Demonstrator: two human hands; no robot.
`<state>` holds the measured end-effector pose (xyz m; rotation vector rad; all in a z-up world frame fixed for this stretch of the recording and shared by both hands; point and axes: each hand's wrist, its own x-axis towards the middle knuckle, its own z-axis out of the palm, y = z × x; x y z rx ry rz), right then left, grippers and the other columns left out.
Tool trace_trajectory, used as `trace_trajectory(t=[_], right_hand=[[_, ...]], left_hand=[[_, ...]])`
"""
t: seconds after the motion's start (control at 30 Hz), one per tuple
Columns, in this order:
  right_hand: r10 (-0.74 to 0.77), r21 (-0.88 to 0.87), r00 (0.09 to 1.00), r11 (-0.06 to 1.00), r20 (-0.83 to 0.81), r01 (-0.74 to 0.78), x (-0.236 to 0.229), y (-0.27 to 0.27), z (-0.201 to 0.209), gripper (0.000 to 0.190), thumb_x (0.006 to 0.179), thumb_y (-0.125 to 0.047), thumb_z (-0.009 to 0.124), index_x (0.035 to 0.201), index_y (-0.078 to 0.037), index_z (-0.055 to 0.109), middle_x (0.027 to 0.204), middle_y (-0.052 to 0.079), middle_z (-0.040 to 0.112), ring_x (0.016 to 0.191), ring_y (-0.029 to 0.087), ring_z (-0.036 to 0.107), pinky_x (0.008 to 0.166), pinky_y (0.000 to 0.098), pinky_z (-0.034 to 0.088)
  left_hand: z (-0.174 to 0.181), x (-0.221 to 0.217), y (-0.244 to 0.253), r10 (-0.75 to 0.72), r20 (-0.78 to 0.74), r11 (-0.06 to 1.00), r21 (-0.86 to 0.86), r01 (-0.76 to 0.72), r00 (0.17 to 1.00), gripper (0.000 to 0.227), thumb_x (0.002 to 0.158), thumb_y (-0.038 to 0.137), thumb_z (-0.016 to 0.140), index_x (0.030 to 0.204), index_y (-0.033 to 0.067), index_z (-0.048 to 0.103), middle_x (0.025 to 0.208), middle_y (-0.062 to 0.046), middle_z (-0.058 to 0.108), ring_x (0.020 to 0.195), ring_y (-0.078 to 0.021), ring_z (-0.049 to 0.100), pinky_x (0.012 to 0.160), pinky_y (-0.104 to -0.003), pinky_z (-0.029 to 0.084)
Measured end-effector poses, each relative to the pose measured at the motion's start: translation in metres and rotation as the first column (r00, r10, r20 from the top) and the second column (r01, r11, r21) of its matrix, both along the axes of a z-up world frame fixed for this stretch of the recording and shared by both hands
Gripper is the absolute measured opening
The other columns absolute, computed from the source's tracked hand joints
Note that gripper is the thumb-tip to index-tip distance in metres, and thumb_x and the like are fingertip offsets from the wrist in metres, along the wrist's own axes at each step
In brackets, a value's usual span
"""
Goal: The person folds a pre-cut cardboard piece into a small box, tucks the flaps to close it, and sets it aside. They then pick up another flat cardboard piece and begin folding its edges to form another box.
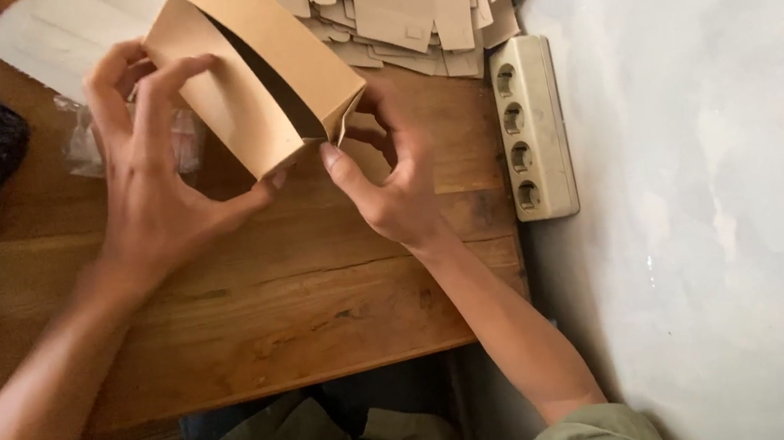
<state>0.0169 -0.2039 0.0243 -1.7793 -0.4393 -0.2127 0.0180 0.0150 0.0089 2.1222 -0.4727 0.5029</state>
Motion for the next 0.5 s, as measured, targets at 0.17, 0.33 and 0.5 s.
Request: trace_trajectory(t=[0.17, 0.33, 0.5], right_hand=[[-0.013, -0.077, 0.996, 0.997, 0.091, 0.020, 0.000, 0.004, -0.002, 0.040, 0.091, -0.015, 0.066, 0.128, -0.007, 0.054, 0.114, 0.006, 0.056, 0.104, 0.019, 0.060, 0.091, 0.0318, 0.064], [-0.009, -0.181, 0.964, 0.982, 0.265, 0.059, 0.003, 0.001, -0.019, 0.062, 0.087, -0.015, 0.069, 0.146, -0.013, 0.049, 0.126, 0.009, 0.061, 0.114, 0.020, 0.059, 0.092, 0.0312, 0.064], [0.120, -0.337, 0.941, 0.941, 0.316, -0.006, 0.017, -0.007, -0.040, 0.072, 0.087, 0.006, 0.066, 0.151, -0.014, 0.040, 0.145, 0.011, 0.046, 0.137, 0.024, 0.047, 0.112, 0.0403, 0.064]], left_hand=[[0.000, -0.003, 0.000, 0.022, -0.058, 1.000, -0.009, -0.023, 0.998, 0.080, 0.077, 0.032, 0.088, 0.144, 0.0060, 0.051, 0.142, -0.022, 0.027, 0.137, -0.0416, 0.035, 0.115, -0.059, 0.039], [-0.008, 0.001, 0.001, 0.032, -0.061, 0.999, -0.030, -0.034, 0.998, 0.082, 0.078, 0.034, 0.089, 0.145, 0.0071, 0.051, 0.146, -0.023, 0.026, 0.141, -0.0424, 0.033, 0.117, -0.063, 0.042], [-0.024, 0.008, 0.003, 0.141, 0.116, 0.980, 0.126, -0.156, 0.983, 0.119, 0.063, 0.081, 0.085, 0.134, -0.0011, 0.034, 0.135, -0.025, 0.042, 0.127, -0.0358, 0.043, 0.115, -0.051, 0.033]])
